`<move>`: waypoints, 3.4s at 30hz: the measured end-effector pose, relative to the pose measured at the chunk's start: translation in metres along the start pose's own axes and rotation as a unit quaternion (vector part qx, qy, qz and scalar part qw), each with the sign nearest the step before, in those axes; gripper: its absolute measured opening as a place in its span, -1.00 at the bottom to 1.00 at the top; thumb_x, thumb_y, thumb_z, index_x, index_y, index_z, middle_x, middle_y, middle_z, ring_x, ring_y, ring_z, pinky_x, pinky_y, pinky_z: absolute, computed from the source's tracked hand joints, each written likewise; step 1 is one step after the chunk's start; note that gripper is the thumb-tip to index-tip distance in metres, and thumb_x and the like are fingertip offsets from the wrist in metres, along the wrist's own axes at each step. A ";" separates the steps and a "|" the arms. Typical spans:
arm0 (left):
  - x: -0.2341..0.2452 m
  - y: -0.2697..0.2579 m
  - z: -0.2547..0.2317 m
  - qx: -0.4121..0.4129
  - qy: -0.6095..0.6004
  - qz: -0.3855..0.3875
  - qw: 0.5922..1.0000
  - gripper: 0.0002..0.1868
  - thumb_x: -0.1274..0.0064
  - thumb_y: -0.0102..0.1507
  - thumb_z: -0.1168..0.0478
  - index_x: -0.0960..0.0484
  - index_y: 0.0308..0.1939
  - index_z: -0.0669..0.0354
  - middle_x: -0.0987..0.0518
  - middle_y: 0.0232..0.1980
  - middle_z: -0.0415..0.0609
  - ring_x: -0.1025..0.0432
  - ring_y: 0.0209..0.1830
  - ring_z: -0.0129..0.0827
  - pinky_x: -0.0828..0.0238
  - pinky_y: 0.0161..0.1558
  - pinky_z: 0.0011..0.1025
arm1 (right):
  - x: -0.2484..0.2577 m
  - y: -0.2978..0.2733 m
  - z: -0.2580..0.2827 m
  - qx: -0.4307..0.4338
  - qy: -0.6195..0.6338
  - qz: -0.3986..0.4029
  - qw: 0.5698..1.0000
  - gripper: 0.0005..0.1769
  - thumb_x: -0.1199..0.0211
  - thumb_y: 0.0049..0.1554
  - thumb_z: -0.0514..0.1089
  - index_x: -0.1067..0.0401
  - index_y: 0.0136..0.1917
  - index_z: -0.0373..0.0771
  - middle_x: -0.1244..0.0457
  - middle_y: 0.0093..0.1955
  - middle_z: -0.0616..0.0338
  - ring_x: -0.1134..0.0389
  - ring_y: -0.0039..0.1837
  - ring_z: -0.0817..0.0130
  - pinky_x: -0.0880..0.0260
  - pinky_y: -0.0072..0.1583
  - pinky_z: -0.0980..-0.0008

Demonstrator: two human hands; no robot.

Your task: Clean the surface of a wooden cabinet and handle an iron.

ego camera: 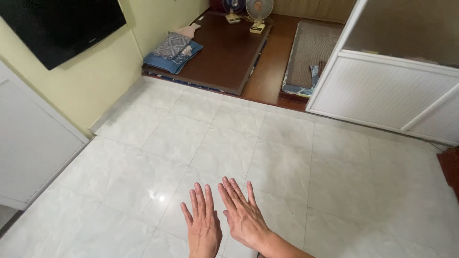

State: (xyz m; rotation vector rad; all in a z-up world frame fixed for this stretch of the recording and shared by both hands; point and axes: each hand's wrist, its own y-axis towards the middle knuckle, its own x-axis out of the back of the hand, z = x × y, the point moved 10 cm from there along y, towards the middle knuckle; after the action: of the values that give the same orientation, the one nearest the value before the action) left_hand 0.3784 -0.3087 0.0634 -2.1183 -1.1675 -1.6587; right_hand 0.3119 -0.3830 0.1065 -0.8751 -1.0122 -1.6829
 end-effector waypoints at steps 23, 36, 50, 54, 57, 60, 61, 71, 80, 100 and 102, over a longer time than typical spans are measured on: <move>-0.135 0.225 -0.146 -0.112 -0.041 0.084 0.989 -0.03 0.13 0.18 0.41 0.24 0.63 0.16 0.30 0.71 0.17 0.37 0.65 0.00 0.49 0.47 0.23 | 0.057 0.069 -0.257 -0.111 0.004 -0.063 0.992 -0.15 -0.11 0.17 -0.26 0.17 0.63 -0.34 0.27 0.71 -0.06 0.34 0.71 0.09 0.56 0.55 -0.26; -0.195 0.404 -0.115 -0.124 -0.065 0.098 0.985 0.01 0.14 0.15 0.41 0.26 0.64 0.09 0.31 0.72 0.13 0.39 0.66 -0.06 0.48 0.50 0.19 | 0.064 0.223 -0.348 -0.136 -0.063 -0.091 0.985 -0.05 -0.21 0.11 -0.27 0.21 0.63 -0.33 0.30 0.71 -0.07 0.35 0.70 0.08 0.52 0.54 -0.28; -0.270 0.544 -0.066 -0.137 -0.029 0.128 0.982 0.01 0.06 0.22 0.27 0.34 0.62 0.04 0.41 0.71 0.12 0.44 0.67 -0.03 0.52 0.45 0.26 | 0.034 0.345 -0.441 -0.143 -0.076 -0.097 0.982 0.03 -0.36 0.04 -0.24 0.14 0.62 -0.34 0.24 0.70 -0.09 0.26 0.69 0.06 0.43 0.50 -0.35; -0.277 0.588 -0.083 -0.141 -0.026 0.138 0.980 0.01 0.05 0.23 0.25 0.36 0.61 0.09 0.44 0.70 0.14 0.48 0.69 0.00 0.56 0.46 0.25 | 0.067 0.377 -0.468 -0.134 -0.062 -0.127 0.981 0.00 -0.34 0.06 -0.25 0.14 0.61 -0.35 0.27 0.69 -0.12 0.29 0.69 0.05 0.44 0.51 -0.32; -0.283 0.631 -0.104 -0.159 0.008 0.141 0.977 -0.01 0.08 0.25 0.26 0.36 0.62 0.13 0.44 0.70 0.20 0.47 0.69 0.01 0.59 0.47 0.24 | 0.068 0.404 -0.512 -0.152 -0.052 -0.115 0.980 -0.02 -0.32 0.11 -0.22 0.18 0.62 -0.35 0.32 0.70 -0.10 0.35 0.69 0.03 0.49 0.51 -0.32; -0.316 0.676 -0.106 -0.218 -0.026 -0.007 0.976 -0.01 0.05 0.17 0.24 0.23 0.60 0.14 0.28 0.67 0.24 0.35 0.66 0.03 0.51 0.46 0.32 | 0.044 0.441 -0.580 -0.147 -0.094 -0.105 0.979 -0.03 -0.29 0.12 -0.18 0.19 0.62 -0.34 0.35 0.70 -0.08 0.36 0.69 0.07 0.54 0.51 -0.37; -0.332 0.691 -0.112 -0.224 -0.029 -0.012 0.974 -0.01 0.05 0.17 0.24 0.23 0.60 0.14 0.28 0.67 0.24 0.35 0.66 0.03 0.51 0.46 0.32 | 0.046 0.450 -0.598 -0.148 -0.100 -0.110 0.978 -0.03 -0.29 0.12 -0.18 0.19 0.62 -0.34 0.35 0.70 -0.08 0.36 0.69 0.07 0.54 0.51 -0.37; -0.390 0.802 -0.136 -0.143 0.003 -0.173 0.975 -0.18 0.16 0.19 0.20 -0.07 0.57 0.00 -0.09 0.62 0.06 0.02 0.57 -0.25 0.31 0.49 0.08 | 0.057 0.512 -0.706 -0.068 -0.167 -0.154 0.972 -0.14 -0.25 0.21 -0.04 0.06 0.63 -0.31 0.22 0.69 -0.10 0.29 0.69 0.10 0.46 0.49 -0.47; -0.442 0.912 -0.154 -0.183 0.043 -0.283 0.940 -0.33 0.34 0.35 0.07 -0.08 0.57 0.05 -0.12 0.59 0.11 0.02 0.60 -0.22 0.32 0.53 0.10 | 0.077 0.570 -0.782 -0.053 -0.375 -0.421 0.824 -0.40 0.02 0.30 0.25 -0.18 0.48 -0.06 -0.10 0.57 0.23 0.01 0.65 0.41 0.15 0.55 -0.19; -0.419 1.092 -0.169 -0.207 -0.142 0.124 0.960 -0.10 0.16 0.27 0.25 0.30 0.59 0.14 0.37 0.73 0.12 0.44 0.66 -0.07 0.46 0.49 0.13 | 0.145 0.731 -0.838 -0.170 -0.129 -0.066 0.975 -0.03 -0.23 0.08 -0.14 0.20 0.59 -0.40 0.33 0.74 -0.19 0.37 0.72 -0.07 0.51 0.46 -0.44; -0.423 1.098 -0.168 -0.220 -0.146 0.072 0.962 -0.08 0.10 0.23 0.23 0.25 0.58 0.16 0.31 0.71 0.13 0.39 0.64 -0.06 0.40 0.48 0.14 | 0.166 0.738 -0.828 -0.170 -0.137 -0.114 0.969 -0.05 -0.21 0.08 -0.16 0.14 0.62 -0.36 0.26 0.70 -0.11 0.30 0.70 0.03 0.38 0.51 -0.29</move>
State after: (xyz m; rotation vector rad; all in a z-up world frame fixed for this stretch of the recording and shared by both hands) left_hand 0.9870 -1.3291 0.0694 -2.7228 -0.7275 -1.7027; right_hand 0.8841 -1.3471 0.0910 -1.2834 -1.0561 -2.0065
